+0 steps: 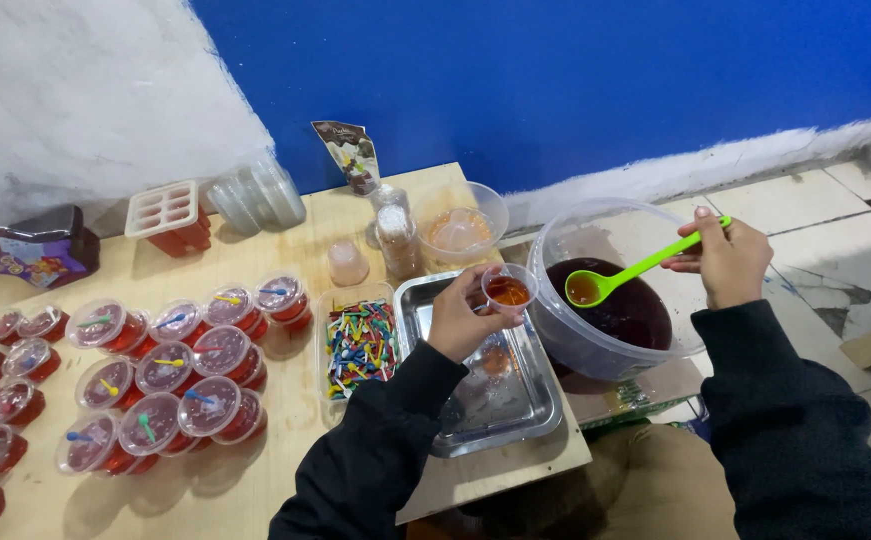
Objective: The person uses a large green ladle to pour a dark liquid from a large plastic bucket into a small clear plastic cup, then places a lid on the cup by hand.
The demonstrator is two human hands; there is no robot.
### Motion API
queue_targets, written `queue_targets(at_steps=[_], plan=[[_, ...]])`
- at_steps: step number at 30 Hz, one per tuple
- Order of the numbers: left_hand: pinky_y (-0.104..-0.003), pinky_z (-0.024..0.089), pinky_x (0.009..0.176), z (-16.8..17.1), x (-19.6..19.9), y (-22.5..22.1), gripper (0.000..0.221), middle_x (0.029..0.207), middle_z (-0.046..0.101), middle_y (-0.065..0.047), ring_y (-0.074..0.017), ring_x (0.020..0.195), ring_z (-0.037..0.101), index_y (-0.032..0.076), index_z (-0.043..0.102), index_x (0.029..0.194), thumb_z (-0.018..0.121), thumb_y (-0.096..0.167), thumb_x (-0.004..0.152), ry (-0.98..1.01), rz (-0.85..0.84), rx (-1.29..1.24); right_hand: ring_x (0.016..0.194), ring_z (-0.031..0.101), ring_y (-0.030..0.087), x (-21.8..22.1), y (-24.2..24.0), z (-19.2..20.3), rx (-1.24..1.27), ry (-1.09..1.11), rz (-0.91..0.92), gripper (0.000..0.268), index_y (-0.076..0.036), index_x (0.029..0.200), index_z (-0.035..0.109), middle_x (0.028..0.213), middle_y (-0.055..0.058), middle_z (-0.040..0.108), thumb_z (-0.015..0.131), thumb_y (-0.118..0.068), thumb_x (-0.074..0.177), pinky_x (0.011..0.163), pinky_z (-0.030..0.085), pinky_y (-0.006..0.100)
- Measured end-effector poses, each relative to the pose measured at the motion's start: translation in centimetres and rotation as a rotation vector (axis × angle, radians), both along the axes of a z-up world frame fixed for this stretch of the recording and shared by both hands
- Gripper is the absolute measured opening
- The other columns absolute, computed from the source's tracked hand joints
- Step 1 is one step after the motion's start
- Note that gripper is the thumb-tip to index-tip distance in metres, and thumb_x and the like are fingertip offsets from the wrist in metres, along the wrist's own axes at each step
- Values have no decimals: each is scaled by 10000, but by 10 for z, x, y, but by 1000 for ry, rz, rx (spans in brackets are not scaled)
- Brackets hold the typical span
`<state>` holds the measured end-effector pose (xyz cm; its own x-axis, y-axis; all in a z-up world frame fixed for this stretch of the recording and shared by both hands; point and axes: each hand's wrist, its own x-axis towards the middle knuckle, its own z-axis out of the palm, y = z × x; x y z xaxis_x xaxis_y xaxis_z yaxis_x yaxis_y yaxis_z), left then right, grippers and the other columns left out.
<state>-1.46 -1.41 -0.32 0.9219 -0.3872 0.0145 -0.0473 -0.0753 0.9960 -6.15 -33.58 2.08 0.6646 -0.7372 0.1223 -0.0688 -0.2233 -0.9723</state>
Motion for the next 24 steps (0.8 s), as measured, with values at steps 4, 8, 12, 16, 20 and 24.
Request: queue_targets(at_steps=[4, 8, 12, 16, 20, 24], plan=[[-319, 625, 935, 1, 0, 1, 782, 1216, 734, -116, -231, 1097, 722, 102, 636, 1324, 923, 43, 598, -3, 12, 0, 608, 724, 258, -3, -1, 13, -4, 4, 25, 338, 2, 993, 709, 777, 200, 678, 580, -254, 1172, 603, 639, 265], [-314, 614, 951, 1, 1, 2, 754, 1225, 734, -110, -228, 1118, 719, 100, 636, 1313, 913, 41, 615, 26, 35, 9, 594, 715, 254, -6, 1, 30, -13, -68, 62, 340, -5, 991, 696, 777, 189, 678, 557, -248, 1184, 564, 618, 251], [-320, 605, 951, -2, 5, 3, 740, 1243, 731, -112, -241, 1126, 720, 99, 640, 1315, 918, 73, 630, -20, 54, 21, 596, 723, 242, -9, 13, 53, -35, -153, 69, 340, -23, 992, 682, 766, 153, 674, 547, -238, 1217, 522, 602, 228], [-340, 602, 962, -1, 7, 5, 734, 1256, 726, -118, -254, 1145, 716, 85, 630, 1321, 913, 64, 644, -34, 78, 32, 604, 737, 231, -10, 31, 72, -56, -200, 77, 358, -37, 961, 663, 765, 152, 671, 522, -228, 1229, 525, 591, 204], [-327, 597, 974, -3, 9, 7, 737, 1230, 738, -111, -234, 1119, 721, 90, 638, 1303, 921, 84, 622, -36, 102, 46, 619, 747, 234, -8, 53, 87, -105, -264, 115, 369, -45, 964, 670, 765, 143, 670, 520, -244, 1235, 545, 591, 203], [-331, 607, 961, 3, 7, 8, 712, 1199, 752, -106, -229, 1091, 728, 93, 654, 1278, 918, 58, 618, 26, 130, 9, 629, 749, 225, -4, 74, 94, -104, -321, 193, 349, -41, 984, 675, 762, 141, 680, 533, -240, 1234, 539, 595, 208]])
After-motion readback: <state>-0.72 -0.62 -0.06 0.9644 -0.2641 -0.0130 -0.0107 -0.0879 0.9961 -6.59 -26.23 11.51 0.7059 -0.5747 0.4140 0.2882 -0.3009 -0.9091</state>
